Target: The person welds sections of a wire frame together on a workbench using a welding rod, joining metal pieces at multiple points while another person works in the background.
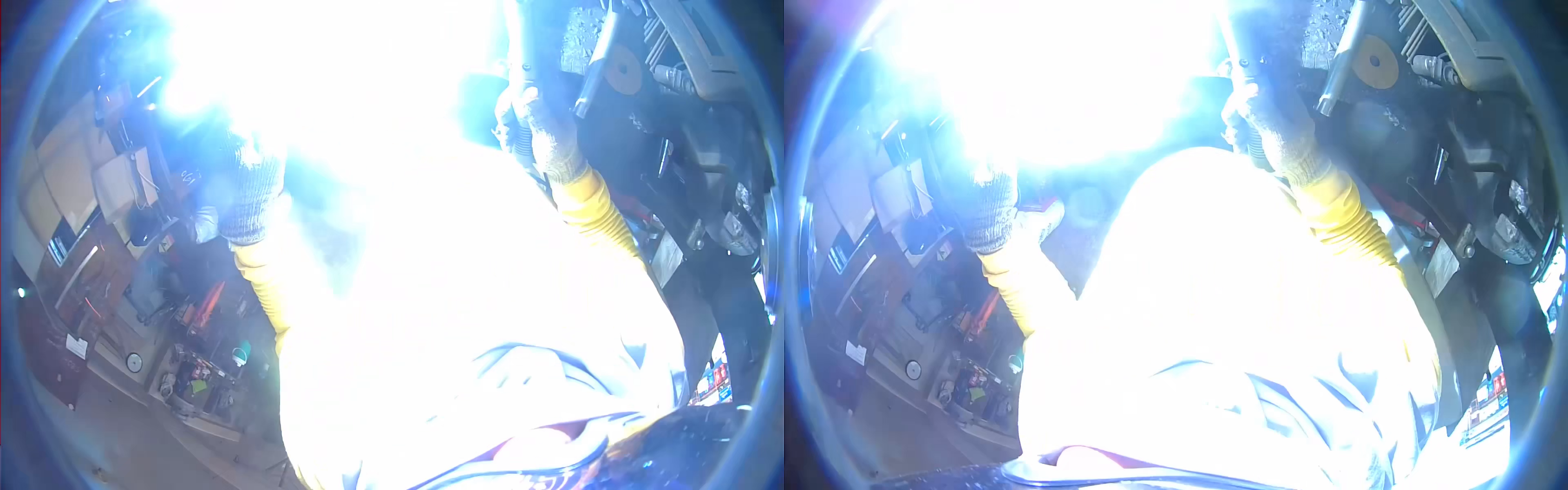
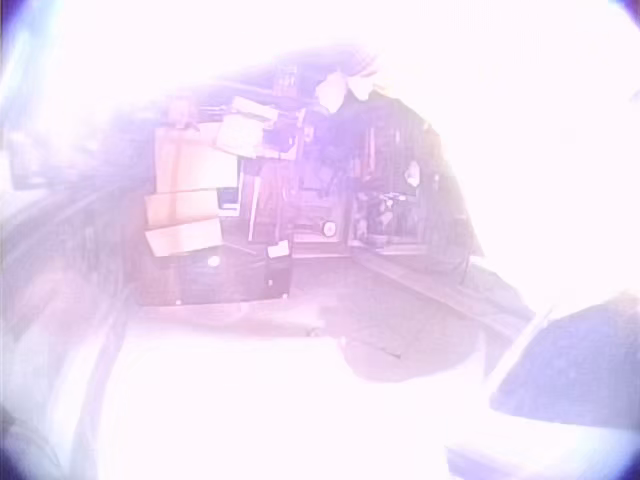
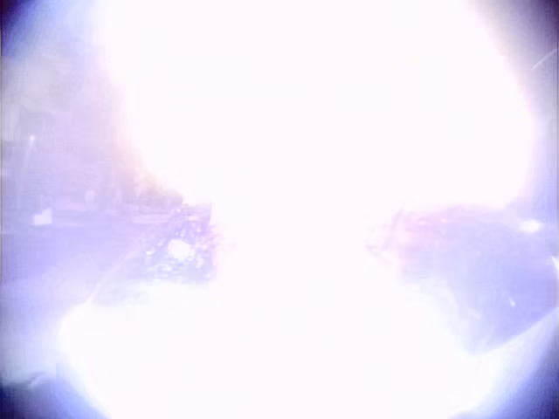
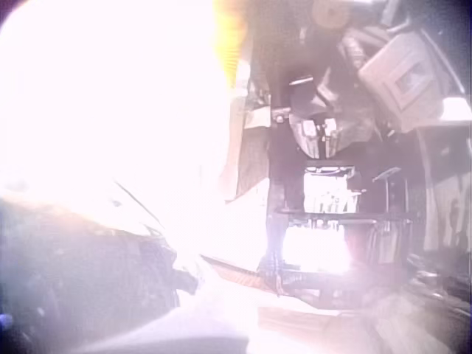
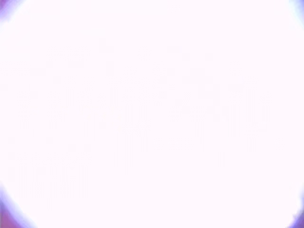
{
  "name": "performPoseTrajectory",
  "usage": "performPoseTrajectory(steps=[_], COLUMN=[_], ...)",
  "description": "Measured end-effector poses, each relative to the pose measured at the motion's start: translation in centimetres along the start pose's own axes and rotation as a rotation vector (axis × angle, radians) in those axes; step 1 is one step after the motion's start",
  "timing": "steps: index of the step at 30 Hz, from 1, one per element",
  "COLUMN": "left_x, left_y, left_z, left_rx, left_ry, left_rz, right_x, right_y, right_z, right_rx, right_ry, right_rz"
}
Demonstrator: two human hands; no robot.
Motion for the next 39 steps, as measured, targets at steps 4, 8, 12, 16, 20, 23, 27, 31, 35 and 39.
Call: performPoseTrajectory(steps=[4,8,12,16,20,23,27,31,35,39], left_x=[1.5,0.5,-0.5,-1.4,-2.3,-1.8,1.9,6.5,4.6,6.1], left_y=[-1.7,-1.3,-0.6,0.0,1.5,2.5,2.0,-3.6,-3.0,-5.0], left_z=[0.7,1.1,1.3,0.1,0.2,1.6,1.0,0.6,-2.3,-1.3], left_rx=[0.268,0.375,0.451,0.327,0.330,0.485,0.844,1.149,1.151,1.074], left_ry=[0.116,0.186,0.417,0.161,0.294,0.360,0.221,0.521,0.608,0.459], left_rz=[-0.071,0.019,0.170,-0.038,0.136,0.203,-0.024,0.095,0.343,0.210], right_x=[-0.4,1.0,3.2,5.2,8.5,12.8,17.4,19.7,22.4,19.6], right_y=[3.2,1.8,-0.3,2.9,5.1,7.4,9.6,10.5,17.4,20.9], right_z=[-2.9,0.2,3.3,5.1,7.2,9.7,12.6,13.9,12.0,12.3], right_rx=[0.094,0.264,0.246,0.407,0.507,0.580,1.019,0.428,1.020,0.668], right_ry=[0.183,0.460,0.321,0.526,0.787,0.813,0.705,1.011,1.148,0.851], right_rz=[-0.008,-0.081,-0.265,-0.422,-0.694,-0.970,-1.584,-1.686,-2.022,-2.188])
Point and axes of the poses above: each hand's wrist, its own x-axis away from the middle knuckle, its own y-axis out of the back of the hand, z = x × y, the point moved 2 cm from there along -x, towards the middle knuckle, and after that the axes turned 2 degrees about x, right-handed, at the moved point
